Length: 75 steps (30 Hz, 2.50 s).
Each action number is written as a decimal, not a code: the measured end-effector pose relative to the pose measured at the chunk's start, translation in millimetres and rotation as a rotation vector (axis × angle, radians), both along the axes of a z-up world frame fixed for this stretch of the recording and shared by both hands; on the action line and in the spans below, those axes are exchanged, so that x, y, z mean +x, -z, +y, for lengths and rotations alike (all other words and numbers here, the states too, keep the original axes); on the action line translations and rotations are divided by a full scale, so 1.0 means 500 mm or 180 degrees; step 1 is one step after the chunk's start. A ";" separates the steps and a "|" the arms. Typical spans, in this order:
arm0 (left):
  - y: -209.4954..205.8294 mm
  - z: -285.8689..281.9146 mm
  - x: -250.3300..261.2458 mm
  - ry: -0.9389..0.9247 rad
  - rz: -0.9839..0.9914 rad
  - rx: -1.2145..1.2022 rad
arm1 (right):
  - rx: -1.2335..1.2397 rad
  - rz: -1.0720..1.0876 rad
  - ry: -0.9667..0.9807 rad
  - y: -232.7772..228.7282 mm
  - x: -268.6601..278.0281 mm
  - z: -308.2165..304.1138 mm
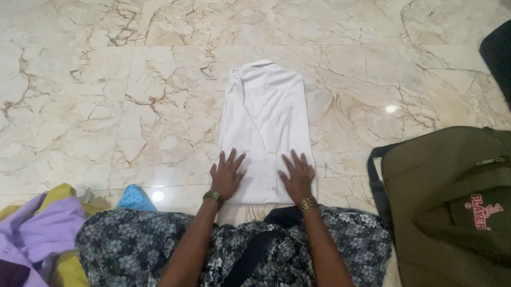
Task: The person folds a white collared shirt by smoothing it, folding the sleeves inward, and folding the bottom half upward while sitting on a patterned floor near other laundry items.
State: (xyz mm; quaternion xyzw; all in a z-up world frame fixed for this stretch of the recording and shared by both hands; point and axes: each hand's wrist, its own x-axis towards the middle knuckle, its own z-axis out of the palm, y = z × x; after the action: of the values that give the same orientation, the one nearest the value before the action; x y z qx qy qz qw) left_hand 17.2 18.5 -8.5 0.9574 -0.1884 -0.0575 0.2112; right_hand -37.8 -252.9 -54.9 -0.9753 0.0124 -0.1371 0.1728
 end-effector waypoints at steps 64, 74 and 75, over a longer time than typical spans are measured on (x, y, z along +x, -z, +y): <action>0.030 0.166 0.063 0.0433 -0.0464 -0.0279 | 0.0455 -0.0177 -0.1228 -0.100 0.030 -0.167; 0.079 0.186 0.066 -0.0229 0.0396 -0.2018 | 0.2924 0.0009 -0.0176 -0.055 -0.021 -0.180; 0.096 0.179 0.073 -0.0428 0.0631 -0.1818 | 0.2943 -0.0013 0.0063 -0.044 -0.022 -0.180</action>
State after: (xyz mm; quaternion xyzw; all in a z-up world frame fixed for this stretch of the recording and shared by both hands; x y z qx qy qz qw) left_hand 53.5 107.9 -56.6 0.8594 -0.1117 -0.0812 0.4924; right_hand -48.6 -343.0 -32.8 -0.7955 0.0812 -0.1208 0.5883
